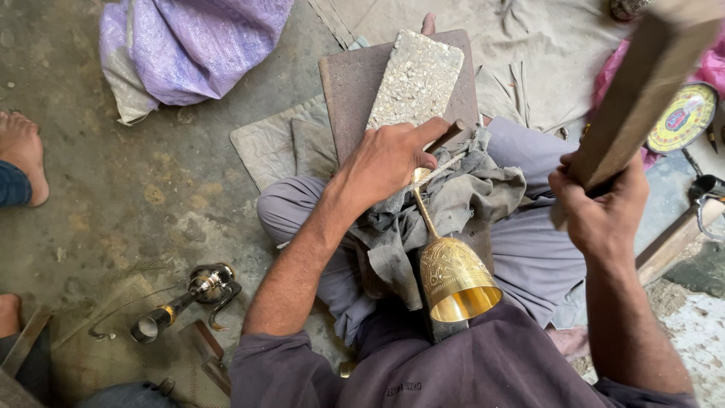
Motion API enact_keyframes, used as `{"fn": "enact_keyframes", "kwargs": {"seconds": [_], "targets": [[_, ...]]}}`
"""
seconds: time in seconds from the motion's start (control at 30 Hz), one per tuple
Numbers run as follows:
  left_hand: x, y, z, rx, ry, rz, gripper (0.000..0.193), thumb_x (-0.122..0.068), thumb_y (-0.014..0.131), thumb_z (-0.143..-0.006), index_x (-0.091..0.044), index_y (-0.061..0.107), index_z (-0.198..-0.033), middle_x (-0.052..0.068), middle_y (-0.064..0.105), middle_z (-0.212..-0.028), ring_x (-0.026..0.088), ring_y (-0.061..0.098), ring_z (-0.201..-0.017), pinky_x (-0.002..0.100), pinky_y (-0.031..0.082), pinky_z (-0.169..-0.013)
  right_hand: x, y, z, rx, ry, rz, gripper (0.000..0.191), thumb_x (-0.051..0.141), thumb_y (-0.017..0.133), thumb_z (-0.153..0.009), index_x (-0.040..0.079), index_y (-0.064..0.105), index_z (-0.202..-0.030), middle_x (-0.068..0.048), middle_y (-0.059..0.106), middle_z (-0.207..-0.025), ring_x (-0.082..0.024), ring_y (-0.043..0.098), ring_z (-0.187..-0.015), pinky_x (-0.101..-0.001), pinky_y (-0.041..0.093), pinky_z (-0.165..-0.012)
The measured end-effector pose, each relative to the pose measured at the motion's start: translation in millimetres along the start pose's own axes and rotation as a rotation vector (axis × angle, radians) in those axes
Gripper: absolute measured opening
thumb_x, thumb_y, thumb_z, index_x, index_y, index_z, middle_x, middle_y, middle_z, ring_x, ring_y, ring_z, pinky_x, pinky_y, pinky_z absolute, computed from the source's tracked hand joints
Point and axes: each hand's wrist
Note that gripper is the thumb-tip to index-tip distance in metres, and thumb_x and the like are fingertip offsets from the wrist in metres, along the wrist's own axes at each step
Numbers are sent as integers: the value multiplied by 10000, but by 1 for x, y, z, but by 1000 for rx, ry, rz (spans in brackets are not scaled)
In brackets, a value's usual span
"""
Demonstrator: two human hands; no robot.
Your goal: The person sits on the floor and uses a wooden mallet to repeatedly strike a brass bell held against a cloth-covered anvil. The person adjusts the bell's position occasionally while continuing to hammer the handle area.
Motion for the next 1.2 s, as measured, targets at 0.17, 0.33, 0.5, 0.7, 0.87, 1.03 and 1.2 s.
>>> {"fn": "enact_keyframes", "kwargs": {"seconds": [0.17,0.33,0.5,0.7,0.87,1.03,1.2], "targets": [[-2,1,3,40,-35,3,349,-101,674,-972,-213,599,-1294,92,686,-756,224,761,-734,383,604,-595,1,4,-8,-80,-403,704,357,-28,702,-939,22,569,-1266,-231,669,-1045,-368,677,-945,-416,531,-864],[-4,2,12,-110,-45,67,356,-129,702,-956,-175,591,-1291,83,711,-812,196,774,-784,384,610,-634,21,9,-33,64,-400,633,375,8,657,-884,2,579,-1251,-198,643,-952,-368,643,-839,-443,506,-796],[-4,12,22,-269,-141,110,409,-295,707,-940,-141,579,-1296,74,754,-848,185,777,-740,357,596,-579,48,20,-56,141,-350,535,308,16,607,-842,-11,541,-1142,-156,569,-827,-341,561,-722,-468,461,-702],[-8,28,43,-428,-395,393,401,-380,659,-963,-53,561,-1172,73,771,-803,163,794,-709,294,623,-558,79,32,-81,234,-669,973,154,6,567,-947,43,580,-1096,-84,558,-829,-193,483,-681,-364,366,-669],[-12,39,50,-552,-436,367,347,-346,705,-968,-40,555,-1037,71,770,-786,169,803,-714,283,620,-572,116,50,-88,354,-751,1250,108,75,650,-949,60,638,-1055,-44,579,-768,-159,460,-620,-348,362,-652],[-11,41,51,-566,-455,360,344,-316,743,-966,-40,541,-1009,64,768,-786,160,801,-705,287,618,-570,134,47,-89,362,-777,1363,59,83,621,-996,69,662,-1036,-31,559,-708,-162,469,-557,-372,373,-611],[-9,35,49,-479,-396,329,307,-307,718,-986,-51,575,-1078,57,774,-786,173,795,-709,300,603,-591,113,29,-86,370,-638,1089,131,26,651,-957,31,616,-1083,-88,586,-827,-213,518,-675,-388,382,-642]]}}
Point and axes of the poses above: each hand's wrist, its own z-axis away from the middle knuckle, its own y-axis out of the palm, x = y × z
